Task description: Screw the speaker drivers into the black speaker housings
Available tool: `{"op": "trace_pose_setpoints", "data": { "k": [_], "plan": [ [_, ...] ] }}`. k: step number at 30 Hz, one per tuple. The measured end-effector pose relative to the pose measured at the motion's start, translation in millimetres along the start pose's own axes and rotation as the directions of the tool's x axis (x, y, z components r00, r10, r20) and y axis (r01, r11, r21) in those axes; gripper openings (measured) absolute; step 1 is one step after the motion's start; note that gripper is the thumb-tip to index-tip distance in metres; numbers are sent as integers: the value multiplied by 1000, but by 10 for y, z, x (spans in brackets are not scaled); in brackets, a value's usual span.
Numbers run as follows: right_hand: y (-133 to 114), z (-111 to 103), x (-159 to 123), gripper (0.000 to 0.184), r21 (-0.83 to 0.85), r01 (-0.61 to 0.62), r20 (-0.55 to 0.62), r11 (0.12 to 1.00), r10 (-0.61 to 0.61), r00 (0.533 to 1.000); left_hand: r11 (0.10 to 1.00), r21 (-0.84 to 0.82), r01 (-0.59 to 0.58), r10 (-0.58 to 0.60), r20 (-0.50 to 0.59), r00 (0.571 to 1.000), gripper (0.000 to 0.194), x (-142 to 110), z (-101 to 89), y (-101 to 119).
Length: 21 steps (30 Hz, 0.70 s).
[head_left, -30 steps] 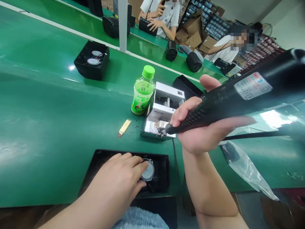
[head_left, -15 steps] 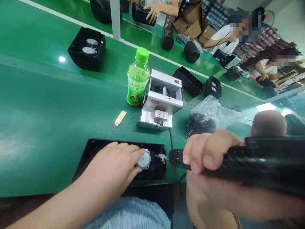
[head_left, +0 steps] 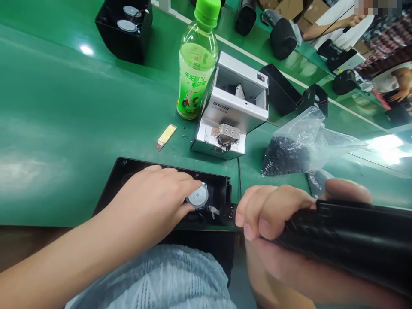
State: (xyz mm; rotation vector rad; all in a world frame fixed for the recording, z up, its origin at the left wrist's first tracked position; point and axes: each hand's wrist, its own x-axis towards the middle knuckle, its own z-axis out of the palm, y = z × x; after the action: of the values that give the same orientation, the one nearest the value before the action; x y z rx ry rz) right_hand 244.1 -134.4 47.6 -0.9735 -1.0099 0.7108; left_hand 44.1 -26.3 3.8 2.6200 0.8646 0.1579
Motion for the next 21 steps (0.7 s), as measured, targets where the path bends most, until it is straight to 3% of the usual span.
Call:
{"op": "trace_pose_setpoints", "data": {
  "k": [9,15,21],
  "plan": [
    [24,-31,17,45,-80,-53,80,995,59,995,1000,-15,3,-3,-25,1000,35,0,4,3],
    [31,109,-76,25,-107,-1,-5,994,0,1000,1000,1,-7,7,-40,999,34,-23,28,13],
    [-43,150,-119,25,-182,10,195,983,26,980,998,58,-27,29,-48,998,31,-79,60,72]
  ]
}}
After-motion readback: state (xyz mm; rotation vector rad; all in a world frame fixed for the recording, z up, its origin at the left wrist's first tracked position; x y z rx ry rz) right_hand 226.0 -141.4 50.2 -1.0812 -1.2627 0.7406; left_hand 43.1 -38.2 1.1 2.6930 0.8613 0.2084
